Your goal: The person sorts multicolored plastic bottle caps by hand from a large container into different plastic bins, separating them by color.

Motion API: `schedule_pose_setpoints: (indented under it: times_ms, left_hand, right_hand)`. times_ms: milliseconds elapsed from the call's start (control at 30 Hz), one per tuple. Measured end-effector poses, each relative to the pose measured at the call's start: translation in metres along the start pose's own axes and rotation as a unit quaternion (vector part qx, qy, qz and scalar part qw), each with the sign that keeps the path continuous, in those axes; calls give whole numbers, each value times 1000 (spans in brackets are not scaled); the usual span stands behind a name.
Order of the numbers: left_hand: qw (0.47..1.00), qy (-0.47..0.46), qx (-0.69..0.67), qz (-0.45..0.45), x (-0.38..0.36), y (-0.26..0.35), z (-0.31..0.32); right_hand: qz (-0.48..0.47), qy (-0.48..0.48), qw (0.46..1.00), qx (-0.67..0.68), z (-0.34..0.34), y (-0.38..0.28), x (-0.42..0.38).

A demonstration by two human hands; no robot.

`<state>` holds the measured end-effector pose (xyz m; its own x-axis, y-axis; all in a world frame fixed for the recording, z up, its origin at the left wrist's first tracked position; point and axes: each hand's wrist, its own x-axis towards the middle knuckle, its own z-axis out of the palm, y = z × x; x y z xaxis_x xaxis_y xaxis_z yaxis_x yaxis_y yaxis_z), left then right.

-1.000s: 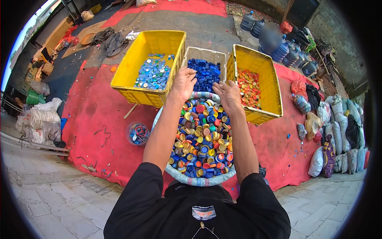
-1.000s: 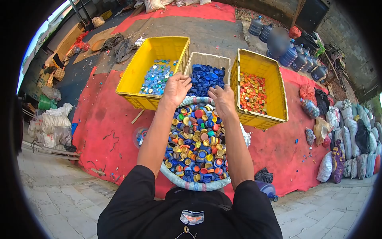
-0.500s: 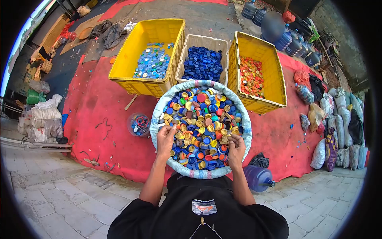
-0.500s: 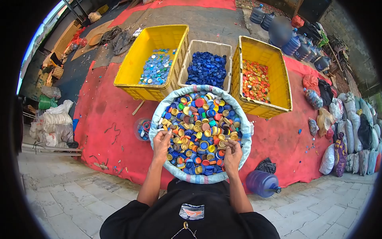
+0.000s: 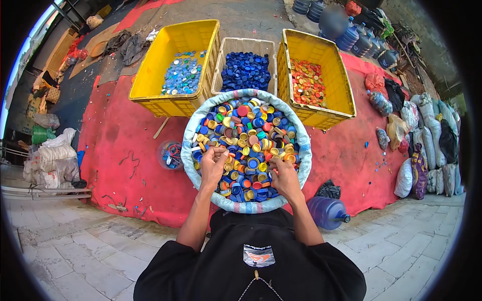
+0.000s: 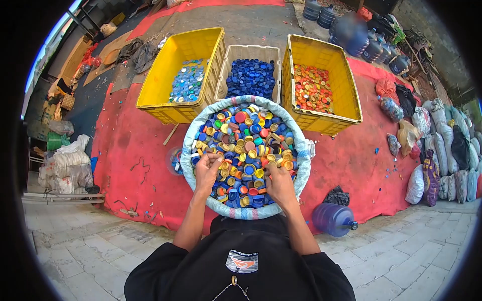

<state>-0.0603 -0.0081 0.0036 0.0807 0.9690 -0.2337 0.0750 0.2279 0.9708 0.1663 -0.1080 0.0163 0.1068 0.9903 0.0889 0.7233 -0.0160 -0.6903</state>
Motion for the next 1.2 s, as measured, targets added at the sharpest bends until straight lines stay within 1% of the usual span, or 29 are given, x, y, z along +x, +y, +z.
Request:
schedule_pose_setpoints:
  times_ms: [67,100,200,333,433,533,600,633,733,767,833,867,900,933,967,1000,1033,1067,1100,1167,1200]
  left_hand:
    - [1000,-4,-26,12,-5,0,6]
    - [1000,-6,-6,21,-7,-2,7]
    - [1000,-10,2,6,-17,-6,9]
    - [999,5,32,16,-26,-22,7]
    - [999,14,34,19,-33,-26,6]
    - [999,29,32,29,-36,-27,3]
    - [999,34,31,27,-37,-26,-2]
    - [997,36,56,40,-38,-23,-4]
    - [989,0,151,-7,-50,3,-14]
    - [982,1,188,0,-54,10,-15]
    - [950,-27,286,121,-56,-3,-28]
    - [925,-41,333,180,-59,-9,-33]
    - [920,-67,357,146,-66,4,-35]
    - [915,-81,368,146,-69,3,-37]
    - [909,-94,379,145,-72,2,-40]
    - [904,-108,389,143,-76,2,-43]
    - [899,-97,409,124,-79,2,-42]
    - [897,-99,416,111,-81,3,-42]
    - [895,-101,423,98,-83,3,-42]
    - [892,-108,432,80,-83,5,-41]
    - [890,-113,436,72,-83,6,-40]
  right_hand:
    - [-19,-17,997,-78,9,-1,-6]
    - [-29,-25,992,-118,12,0,-7]
    - [-34,-56,984,-166,17,2,-8]
    - [-36,-93,976,-193,14,1,-6]
    - [-44,-99,973,-205,13,1,-4]
    - [-56,-83,974,-203,15,0,-2]
    - [-76,-50,979,-183,16,-2,-2]
    - [-86,-33,981,-172,16,-3,-2]
    - [-100,9,980,-171,21,1,-3]
    - [-91,25,982,-164,19,0,-3]
    - [-77,58,984,-151,14,-5,-1]
    - [-74,85,987,-114,15,-2,0]
    - [-71,112,988,-78,14,1,2]
    - [-67,138,987,-41,14,2,4]
    - [-9,124,991,53,11,3,3]
    - [55,113,974,191,12,4,2]
    - [117,98,934,324,13,7,0]
    - [179,80,872,449,15,10,-2]
    - [209,69,779,587,14,8,-3]
    - [221,28,663,715,14,1,-6]
    - [225,7,597,770,13,-3,-8]
